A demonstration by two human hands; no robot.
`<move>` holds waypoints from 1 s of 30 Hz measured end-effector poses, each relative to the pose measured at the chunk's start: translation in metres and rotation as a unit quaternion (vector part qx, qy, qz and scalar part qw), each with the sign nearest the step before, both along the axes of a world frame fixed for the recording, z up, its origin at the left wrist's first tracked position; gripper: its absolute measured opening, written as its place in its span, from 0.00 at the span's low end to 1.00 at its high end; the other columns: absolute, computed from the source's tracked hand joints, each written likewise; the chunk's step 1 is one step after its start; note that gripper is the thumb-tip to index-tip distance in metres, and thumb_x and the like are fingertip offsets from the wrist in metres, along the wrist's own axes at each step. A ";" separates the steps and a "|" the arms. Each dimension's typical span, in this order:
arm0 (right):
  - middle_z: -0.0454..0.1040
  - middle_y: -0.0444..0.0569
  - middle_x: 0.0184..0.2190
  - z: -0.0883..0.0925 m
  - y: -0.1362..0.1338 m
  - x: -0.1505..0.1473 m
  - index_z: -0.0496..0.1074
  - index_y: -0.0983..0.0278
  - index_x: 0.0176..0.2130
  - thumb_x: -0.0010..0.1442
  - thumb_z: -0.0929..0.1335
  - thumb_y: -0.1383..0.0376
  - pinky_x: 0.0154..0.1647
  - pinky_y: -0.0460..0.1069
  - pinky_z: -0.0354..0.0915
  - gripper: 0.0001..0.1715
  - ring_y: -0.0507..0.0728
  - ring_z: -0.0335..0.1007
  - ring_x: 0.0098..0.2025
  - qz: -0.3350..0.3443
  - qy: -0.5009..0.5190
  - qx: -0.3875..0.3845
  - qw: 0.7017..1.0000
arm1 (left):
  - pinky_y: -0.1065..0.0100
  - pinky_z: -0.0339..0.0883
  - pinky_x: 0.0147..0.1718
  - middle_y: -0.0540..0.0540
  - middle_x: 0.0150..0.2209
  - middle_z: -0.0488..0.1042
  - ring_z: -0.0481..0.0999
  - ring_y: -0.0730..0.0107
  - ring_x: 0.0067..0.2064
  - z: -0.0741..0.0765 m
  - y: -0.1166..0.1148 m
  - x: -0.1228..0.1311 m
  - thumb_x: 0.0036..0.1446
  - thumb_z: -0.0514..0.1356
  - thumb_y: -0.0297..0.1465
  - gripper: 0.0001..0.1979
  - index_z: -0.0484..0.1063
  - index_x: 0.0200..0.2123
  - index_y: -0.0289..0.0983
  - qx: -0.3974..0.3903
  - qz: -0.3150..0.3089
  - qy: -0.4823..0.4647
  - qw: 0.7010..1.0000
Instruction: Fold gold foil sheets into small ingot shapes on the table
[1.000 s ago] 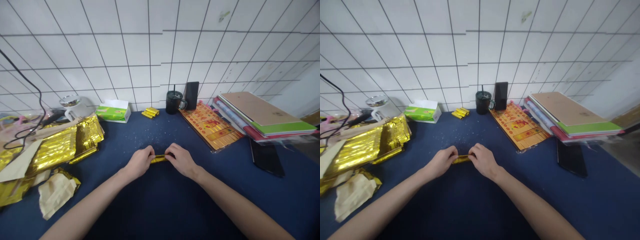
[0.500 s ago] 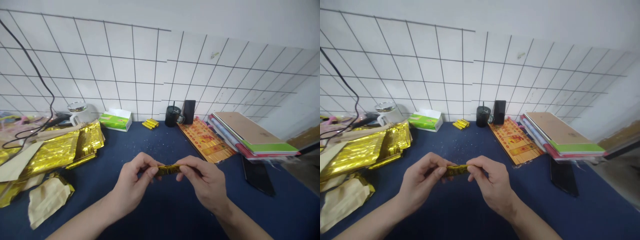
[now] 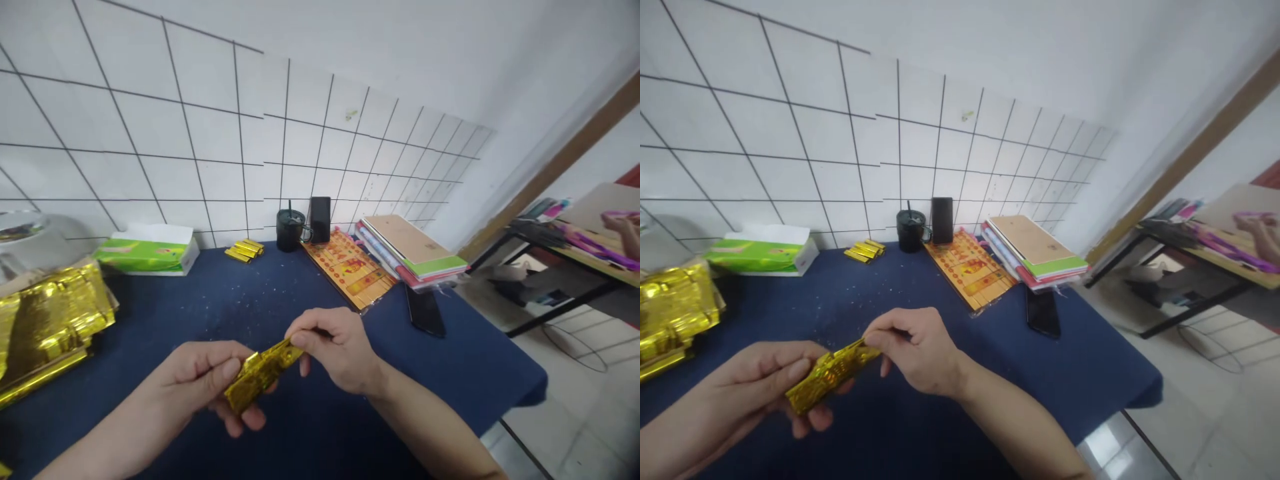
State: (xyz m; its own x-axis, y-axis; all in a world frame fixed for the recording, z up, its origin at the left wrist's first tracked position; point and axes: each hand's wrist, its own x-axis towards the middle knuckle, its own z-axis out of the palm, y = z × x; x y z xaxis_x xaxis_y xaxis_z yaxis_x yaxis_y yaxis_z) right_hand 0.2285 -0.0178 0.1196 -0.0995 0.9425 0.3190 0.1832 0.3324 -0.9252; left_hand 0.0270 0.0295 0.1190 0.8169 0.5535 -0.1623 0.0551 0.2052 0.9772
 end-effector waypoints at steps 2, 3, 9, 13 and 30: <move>0.66 0.40 0.19 0.001 0.000 0.000 0.70 0.64 0.28 0.55 0.65 0.64 0.16 0.42 0.61 0.07 0.46 0.64 0.16 -0.003 -0.003 -0.001 1.000 | 0.71 0.68 0.24 0.42 0.26 0.76 0.76 0.66 0.27 0.000 0.000 0.000 0.54 0.55 0.39 0.14 0.75 0.32 0.36 0.027 0.009 0.016 0.999; 0.66 0.40 0.20 0.001 -0.001 0.000 0.70 0.64 0.28 0.55 0.65 0.64 0.17 0.42 0.61 0.07 0.46 0.64 0.16 -0.005 -0.009 0.002 1.000 | 0.71 0.68 0.24 0.43 0.25 0.76 0.75 0.67 0.26 0.000 -0.001 0.001 0.54 0.56 0.38 0.13 0.75 0.31 0.36 0.047 0.020 0.025 0.998; 0.67 0.40 0.21 0.000 -0.002 0.004 0.69 0.64 0.29 0.57 0.64 0.66 0.18 0.41 0.61 0.06 0.45 0.64 0.17 -0.023 -0.069 0.040 0.997 | 0.75 0.65 0.27 0.50 0.25 0.75 0.72 0.73 0.27 0.010 -0.011 0.003 0.55 0.53 0.30 0.10 0.74 0.31 0.39 0.231 0.087 0.108 0.963; 0.67 0.39 0.17 -0.001 -0.003 0.007 0.70 0.62 0.30 0.58 0.63 0.67 0.21 0.43 0.62 0.07 0.47 0.64 0.17 -0.068 -0.134 0.093 0.984 | 0.73 0.65 0.35 0.52 0.33 0.75 0.72 0.72 0.34 0.020 -0.016 0.000 0.52 0.49 0.23 0.16 0.72 0.39 0.42 0.292 0.053 0.142 0.944; 0.67 0.40 0.21 -0.011 -0.004 -0.004 0.67 0.59 0.33 0.59 0.62 0.69 0.22 0.44 0.61 0.06 0.49 0.63 0.20 -0.161 -0.217 0.229 0.935 | 0.75 0.65 0.25 0.52 0.23 0.74 0.73 0.76 0.25 -0.003 -0.016 0.013 0.59 0.50 0.30 0.09 0.69 0.34 0.38 0.326 0.194 0.081 0.922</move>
